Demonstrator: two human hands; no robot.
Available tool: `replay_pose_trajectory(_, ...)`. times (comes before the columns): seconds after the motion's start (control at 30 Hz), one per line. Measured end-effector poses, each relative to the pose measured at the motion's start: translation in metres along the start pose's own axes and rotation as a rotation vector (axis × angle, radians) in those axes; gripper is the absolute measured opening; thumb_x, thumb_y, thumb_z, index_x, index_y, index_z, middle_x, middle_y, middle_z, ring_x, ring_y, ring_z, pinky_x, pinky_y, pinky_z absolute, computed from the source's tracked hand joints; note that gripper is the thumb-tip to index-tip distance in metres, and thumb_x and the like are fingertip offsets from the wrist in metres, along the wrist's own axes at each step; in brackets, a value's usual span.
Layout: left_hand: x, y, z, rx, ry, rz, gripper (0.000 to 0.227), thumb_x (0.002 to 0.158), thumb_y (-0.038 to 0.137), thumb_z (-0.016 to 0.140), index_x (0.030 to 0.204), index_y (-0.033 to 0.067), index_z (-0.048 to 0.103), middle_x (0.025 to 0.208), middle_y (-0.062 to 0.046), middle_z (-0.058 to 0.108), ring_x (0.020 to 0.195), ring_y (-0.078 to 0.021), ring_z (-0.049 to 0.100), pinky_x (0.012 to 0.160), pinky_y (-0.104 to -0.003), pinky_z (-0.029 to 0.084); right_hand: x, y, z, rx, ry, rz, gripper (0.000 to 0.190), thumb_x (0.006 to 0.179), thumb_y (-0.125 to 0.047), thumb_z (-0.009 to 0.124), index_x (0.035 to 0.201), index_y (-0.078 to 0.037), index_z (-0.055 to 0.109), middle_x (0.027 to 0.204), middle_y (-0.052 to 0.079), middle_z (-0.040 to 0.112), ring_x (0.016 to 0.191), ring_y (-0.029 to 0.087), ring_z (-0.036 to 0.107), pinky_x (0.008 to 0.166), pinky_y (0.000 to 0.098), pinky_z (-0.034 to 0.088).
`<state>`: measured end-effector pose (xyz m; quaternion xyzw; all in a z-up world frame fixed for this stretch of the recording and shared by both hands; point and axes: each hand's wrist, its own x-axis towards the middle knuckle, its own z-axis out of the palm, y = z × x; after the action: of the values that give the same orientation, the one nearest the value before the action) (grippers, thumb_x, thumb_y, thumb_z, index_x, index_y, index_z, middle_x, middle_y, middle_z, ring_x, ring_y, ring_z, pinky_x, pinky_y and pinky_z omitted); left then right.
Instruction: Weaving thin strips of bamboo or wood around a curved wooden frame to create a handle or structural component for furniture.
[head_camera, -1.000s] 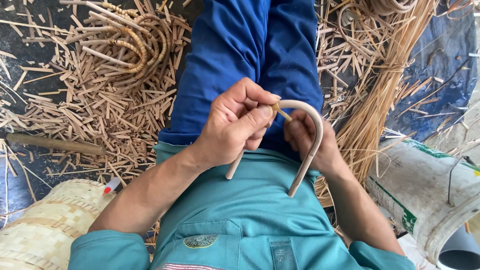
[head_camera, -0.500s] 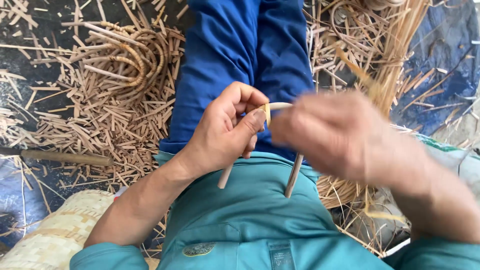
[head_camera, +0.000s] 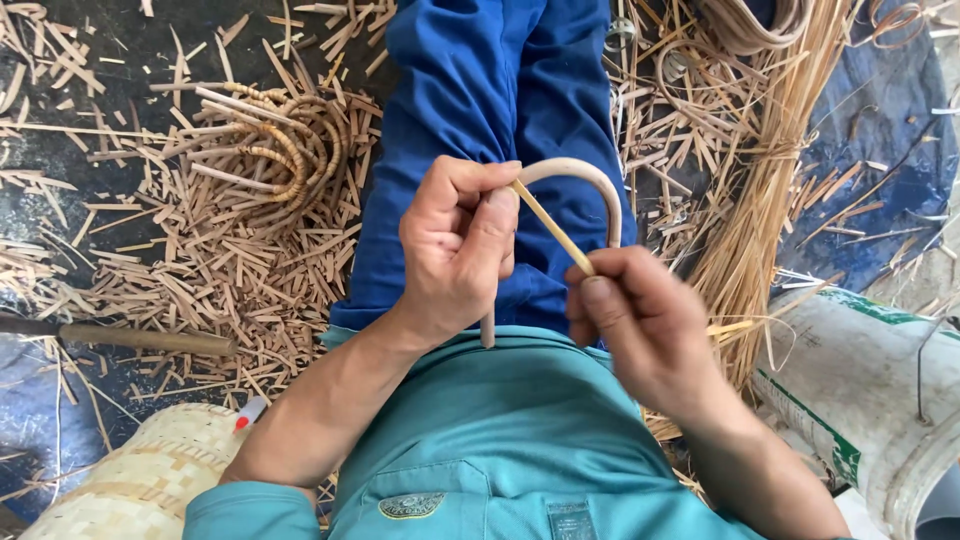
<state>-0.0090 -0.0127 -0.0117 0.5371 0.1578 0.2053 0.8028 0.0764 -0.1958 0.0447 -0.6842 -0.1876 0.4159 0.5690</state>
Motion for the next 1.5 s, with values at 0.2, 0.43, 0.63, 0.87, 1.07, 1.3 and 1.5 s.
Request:
replay_pose_trajectory(0.2, 0.012, -0.008, -0.001, -0.561, 0.12, -0.218, 0.012, 0.113, 0.004, 0.05, 0.124, 0.0052, 0.055, 0.089, -0.006, 0.055, 0.059, -0.0019, 0.037, 0.047, -0.021, 0.031, 0.011, 0.05, 0.046, -0.191, 0.045, -0.101, 0.014, 0.112, -0.008, 0.046, 0.12, 0.0, 0.055, 0.088, 0.003, 0.06, 0.079, 0.01, 0.056, 0.073, 0.0228, 0.051)
replay_pose_trajectory(0.43, 0.003, 0.016, -0.007, -0.566, 0.002, -0.332, 0.014, 0.111, 0.003, 0.051, 0.123, 0.0049, 0.057, 0.089, -0.007, 0.055, 0.058, -0.0025, 0.038, 0.044, -0.02, 0.029, 0.023, 0.066, 0.002, 0.109, -0.027, -0.129, 0.013, 0.114, -0.013, 0.049, 0.118, -0.002, 0.053, 0.093, 0.002, 0.062, 0.08, 0.008, 0.058, 0.075, 0.0238, 0.052)
replay_pose_trajectory(0.63, -0.014, 0.013, -0.005, -0.526, -0.098, -0.353, 0.014, 0.113, 0.004, 0.051, 0.125, 0.005, 0.058, 0.087, -0.005, 0.055, 0.06, -0.0019, 0.038, 0.045, -0.02, 0.03, 0.02, 0.084, -0.037, 0.009, -0.078, -0.203, 0.029, 0.111, -0.025, 0.058, 0.096, -0.001, 0.064, 0.08, 0.001, 0.061, 0.068, 0.007, 0.054, 0.061, 0.0229, 0.045)
replay_pose_trajectory(0.87, -0.027, 0.009, 0.011, -0.324, -0.233, -0.517, 0.011, 0.11, 0.007, 0.054, 0.119, 0.0013, 0.054, 0.08, 0.001, 0.053, 0.056, -0.0017, 0.043, 0.045, -0.02, 0.036, 0.082, 0.055, -0.063, -0.439, -0.124, -0.253, 0.019, 0.111, -0.019, 0.064, 0.1, -0.003, 0.065, 0.081, 0.002, 0.061, 0.073, 0.009, 0.054, 0.063, 0.0256, 0.046)
replay_pose_trajectory(1.07, -0.013, 0.008, 0.007, 0.057, -0.203, -0.458, 0.017, 0.109, 0.009, 0.055, 0.123, -0.0008, 0.055, 0.082, 0.002, 0.056, 0.064, -0.0023, 0.048, 0.054, -0.021, 0.041, 0.085, -0.056, -0.048, -0.721, -0.337, -0.531, 0.013, 0.101, -0.01, 0.074, 0.102, -0.001, 0.065, 0.077, 0.007, 0.062, 0.066, 0.019, 0.062, 0.058, 0.035, 0.049)
replay_pose_trajectory(1.3, -0.001, 0.015, 0.011, 0.393, -0.061, 0.086, 0.017, 0.111, 0.003, 0.057, 0.128, 0.0001, 0.058, 0.098, 0.002, 0.063, 0.07, -0.001, 0.052, 0.062, -0.017, 0.045, 0.029, -0.042, -0.026, -0.808, -0.225, -0.022, 0.014, 0.092, -0.013, 0.072, 0.104, -0.006, 0.068, 0.066, 0.007, 0.069, 0.058, 0.021, 0.071, 0.053, 0.0344, 0.054)
replay_pose_trajectory(1.5, -0.021, 0.011, -0.002, 0.074, -0.202, -0.149, 0.012, 0.112, -0.001, 0.057, 0.123, 0.0, 0.053, 0.104, -0.004, 0.063, 0.084, -0.0037, 0.055, 0.073, -0.02, 0.048, 0.027, 0.009, -0.014, -0.329, -0.177, 0.071, 0.011, 0.098, -0.009, 0.064, 0.107, -0.003, 0.064, 0.082, 0.005, 0.072, 0.075, 0.013, 0.073, 0.063, 0.0268, 0.059)
